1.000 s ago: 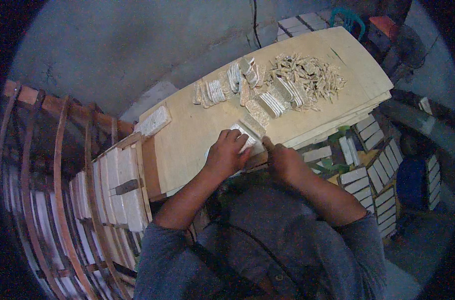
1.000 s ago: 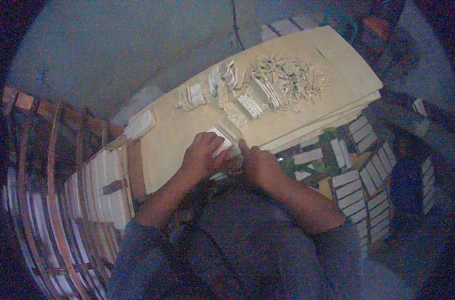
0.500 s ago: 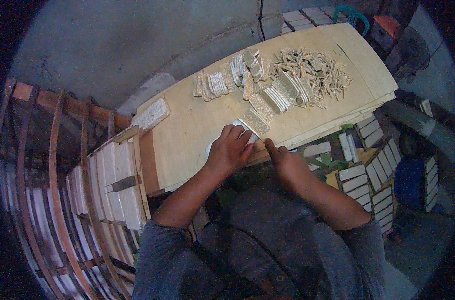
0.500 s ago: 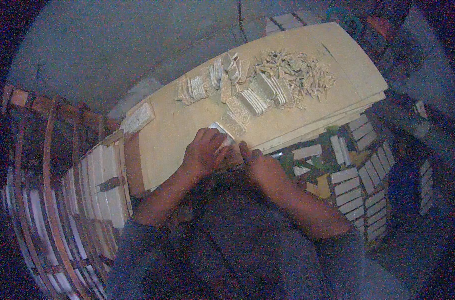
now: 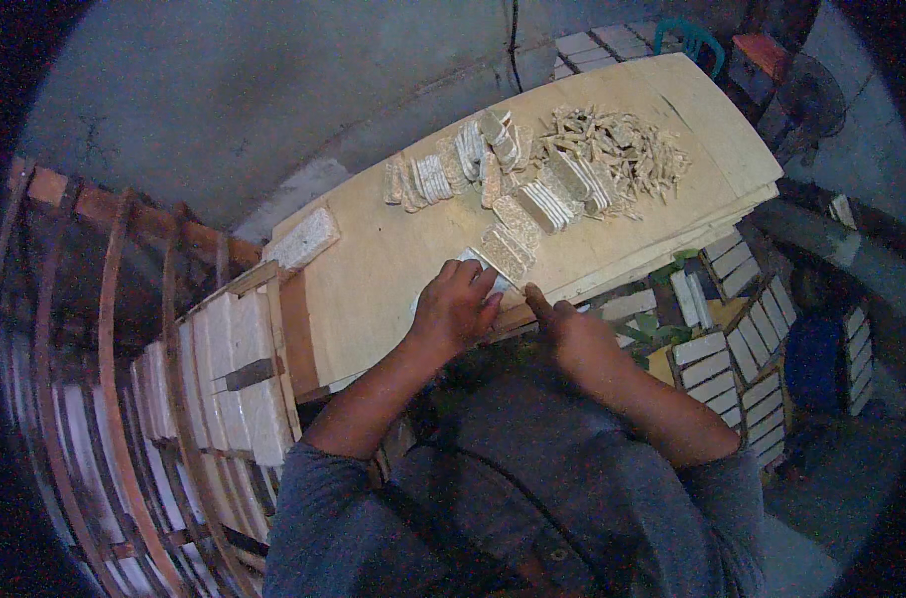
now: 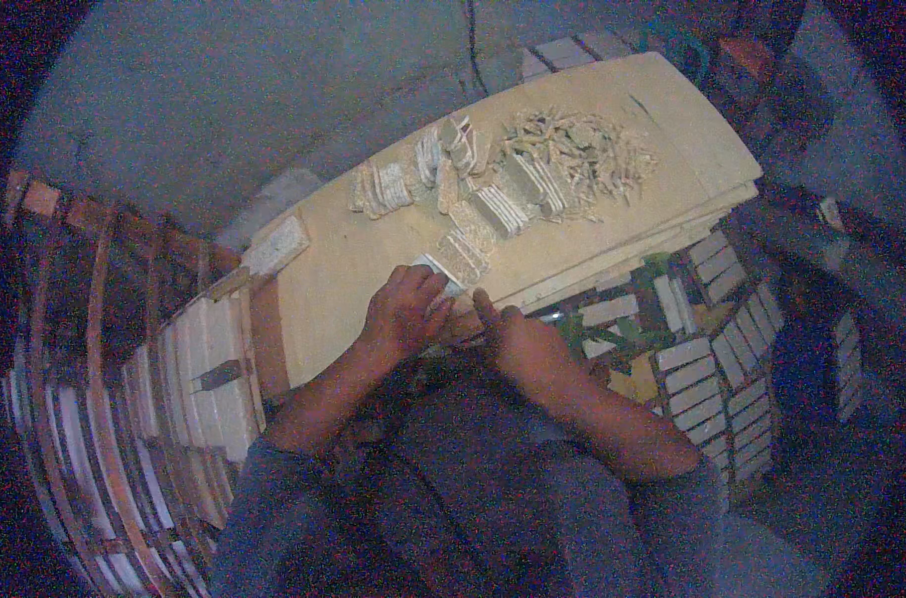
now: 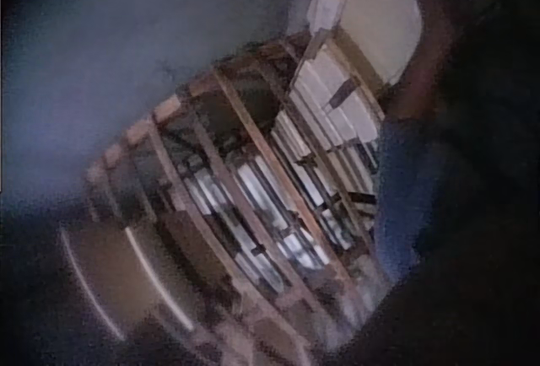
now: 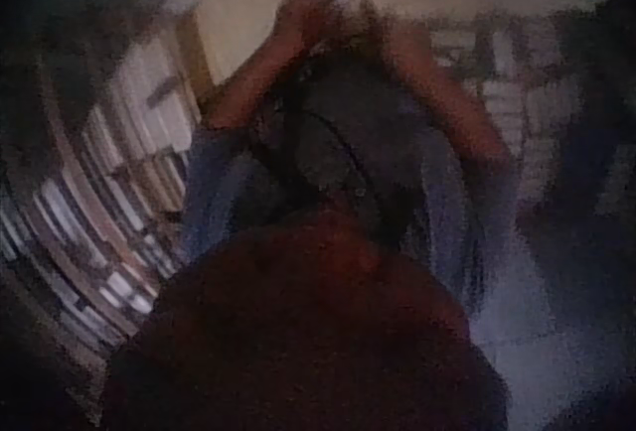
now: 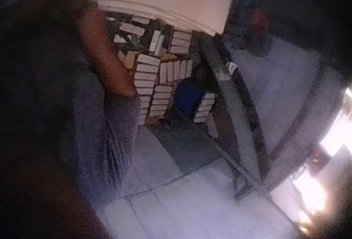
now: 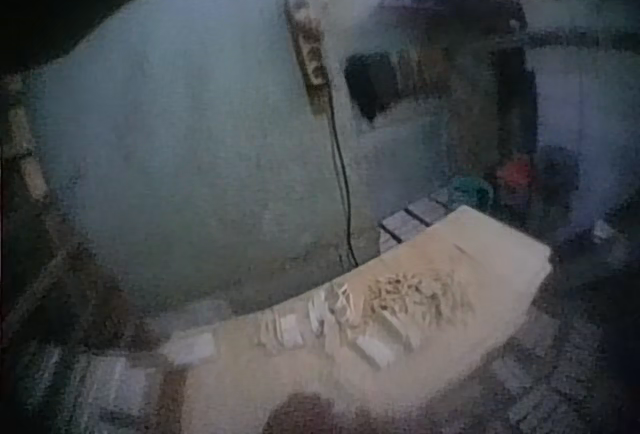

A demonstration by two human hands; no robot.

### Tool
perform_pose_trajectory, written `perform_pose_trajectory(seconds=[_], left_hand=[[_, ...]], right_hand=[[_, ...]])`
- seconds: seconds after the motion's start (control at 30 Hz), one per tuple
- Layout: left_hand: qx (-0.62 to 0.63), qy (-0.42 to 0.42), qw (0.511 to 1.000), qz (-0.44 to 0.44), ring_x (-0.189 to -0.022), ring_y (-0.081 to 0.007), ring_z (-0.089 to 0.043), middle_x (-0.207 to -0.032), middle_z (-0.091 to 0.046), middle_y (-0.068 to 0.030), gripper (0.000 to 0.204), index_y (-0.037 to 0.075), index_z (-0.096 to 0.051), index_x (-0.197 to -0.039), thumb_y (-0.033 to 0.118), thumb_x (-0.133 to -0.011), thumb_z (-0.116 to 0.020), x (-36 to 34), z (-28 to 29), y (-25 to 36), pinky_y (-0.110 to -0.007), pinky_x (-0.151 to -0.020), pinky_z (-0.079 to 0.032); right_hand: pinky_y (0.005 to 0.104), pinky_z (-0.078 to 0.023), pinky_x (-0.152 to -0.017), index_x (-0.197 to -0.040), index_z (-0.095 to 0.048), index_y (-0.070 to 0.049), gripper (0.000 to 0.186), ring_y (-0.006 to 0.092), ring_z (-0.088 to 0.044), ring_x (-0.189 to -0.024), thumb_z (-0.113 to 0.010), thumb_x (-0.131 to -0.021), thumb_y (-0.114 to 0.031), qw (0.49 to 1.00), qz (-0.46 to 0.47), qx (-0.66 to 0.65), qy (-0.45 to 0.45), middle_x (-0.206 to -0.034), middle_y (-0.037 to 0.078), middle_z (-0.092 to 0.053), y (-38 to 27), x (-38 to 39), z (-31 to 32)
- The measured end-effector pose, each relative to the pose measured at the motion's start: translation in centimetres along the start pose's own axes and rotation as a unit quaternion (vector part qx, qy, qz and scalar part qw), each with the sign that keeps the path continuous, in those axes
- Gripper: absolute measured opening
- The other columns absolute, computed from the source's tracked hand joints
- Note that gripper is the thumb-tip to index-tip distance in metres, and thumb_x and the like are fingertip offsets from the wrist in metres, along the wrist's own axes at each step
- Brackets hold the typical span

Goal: The person uses a knife to slice rectangular blocks of light-colored wood into thin strips on a wooden workbench. The person holds the block with one hand and cuts with the other, accumulating a pile of wood shavings and strips on the table.

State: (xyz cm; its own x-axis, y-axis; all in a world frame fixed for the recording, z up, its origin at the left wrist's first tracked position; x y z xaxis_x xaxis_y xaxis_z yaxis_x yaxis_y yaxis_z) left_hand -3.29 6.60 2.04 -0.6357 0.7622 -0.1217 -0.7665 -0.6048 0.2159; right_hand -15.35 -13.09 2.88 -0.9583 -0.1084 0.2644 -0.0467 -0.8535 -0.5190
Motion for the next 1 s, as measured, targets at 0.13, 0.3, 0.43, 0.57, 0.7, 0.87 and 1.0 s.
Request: perform_pose_trajectory(seconds=[0.13, 0.3, 0.43, 0.57, 0.7, 0.87, 1.0], left_hand=[[0.01, 0.022, 0.999, -0.023, -0.107, -0.0377, -0.064, -0.117, -0.066, -0.0145, 0.037, 0.008, -0.068, -0.118, 0.028, -0.088, -0.078, 0.2, -0.8, -0.4, -0.048, -0.083, -0.06], [-0.006, 0.03, 0.999, -0.037, -0.104, -0.0376, -0.065, -0.115, -0.067, -0.0149, 0.036, 0.009, -0.068, -0.118, 0.028, -0.089, -0.078, 0.3, -1.2, -0.6, -0.047, -0.082, -0.06], [0.007, 0.088, 0.994, -0.057, -0.1, -0.0323, -0.062, -0.105, -0.062, -0.0109, 0.029, 0.008, -0.067, -0.106, 0.024, -0.085, -0.079, 0.5, -1.2, -0.9, -0.044, -0.082, -0.058], [0.015, 0.091, 0.992, -0.083, -0.1, -0.0344, -0.064, -0.109, -0.065, -0.0124, 0.033, 0.007, -0.067, -0.112, 0.027, -0.087, -0.078, 0.3, -0.7, -1.4, -0.044, -0.08, -0.06], [0.001, 0.05, 0.997, -0.064, -0.101, -0.0355, -0.063, -0.109, -0.065, -0.0127, 0.035, 0.007, -0.067, -0.115, 0.029, -0.089, -0.076, 0.6, -0.7, -1.4, -0.045, -0.082, -0.06], [0.013, 0.033, 0.998, -0.046, -0.106, -0.0353, -0.062, -0.113, -0.065, -0.013, 0.034, 0.008, -0.068, -0.116, 0.03, -0.091, -0.074, 0.7, -1.2, -1.4, -0.046, -0.085, -0.058], [0.004, -0.022, 0.999, -0.04, -0.108, -0.0355, -0.061, -0.116, -0.065, -0.0128, 0.033, 0.007, -0.068, -0.118, 0.03, -0.094, -0.071, 0.4, -1.1, -1.3, -0.047, -0.09, -0.057]], right_hand=[[0.0561, -0.059, -0.078, -0.166, -0.026, -0.009, 0.077, 0.0491, -0.071, -0.092, -0.058, -0.096, -0.01, 1.0, -0.005, 0.023, -0.008, -0.114, 0.031, -0.067, -0.1, 0.2, -1.2], [0.056, -0.058, -0.079, -0.166, -0.028, -0.009, 0.077, 0.0489, -0.071, -0.091, -0.057, -0.095, -0.007, 1.0, 0.012, 0.004, 0.028, -0.109, 0.03, -0.068, 1.5, -2.1, -4.0], [0.0554, -0.058, -0.079, -0.165, -0.031, -0.009, 0.074, 0.0473, -0.071, -0.09, -0.057, -0.096, -0.008, 1.0, -0.002, -0.023, 0.016, -0.101, 0.029, -0.069, 0.8, -3.2, -2.8], [0.056, -0.058, -0.077, -0.163, -0.033, -0.01, 0.073, 0.0468, -0.071, -0.086, -0.06, -0.096, -0.011, 0.996, -0.004, -0.015, 0.092, -0.1, 0.027, -0.069, 2.0, -3.4, -3.3], [0.0577, -0.058, -0.077, -0.163, -0.033, -0.01, 0.072, 0.0473, -0.071, -0.087, -0.06, -0.096, -0.014, 0.998, -0.002, 0.027, 0.05, -0.106, 0.027, -0.069, -0.1, -0.7, -1.1], [0.0611, -0.06, -0.079, -0.164, -0.029, -0.01, 0.068, 0.0501, -0.072, -0.093, -0.054, -0.1, -0.016, 0.999, -0.011, 0.029, 0.014, -0.117, 0.031, -0.067, -0.9, 0.9, -1.3], [0.0614, -0.06, -0.08, -0.164, -0.029, -0.011, 0.067, 0.0518, -0.072, -0.093, -0.051, -0.101, -0.015, 1.0, -0.027, 0.007, -0.013, -0.121, 0.032, -0.066, -1.2, 0.8, -1.2]])
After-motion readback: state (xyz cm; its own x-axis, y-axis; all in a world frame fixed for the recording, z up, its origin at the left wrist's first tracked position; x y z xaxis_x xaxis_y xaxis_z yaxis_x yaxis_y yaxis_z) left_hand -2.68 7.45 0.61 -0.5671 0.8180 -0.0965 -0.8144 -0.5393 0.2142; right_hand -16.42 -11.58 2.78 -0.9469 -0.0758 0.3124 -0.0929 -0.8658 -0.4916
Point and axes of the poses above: each hand's wrist, its own x-axis away from the middle knuckle, its own z-axis out of the back of the hand, y = z × x, the point moved 1 cm from there along -x, towards the middle knuckle
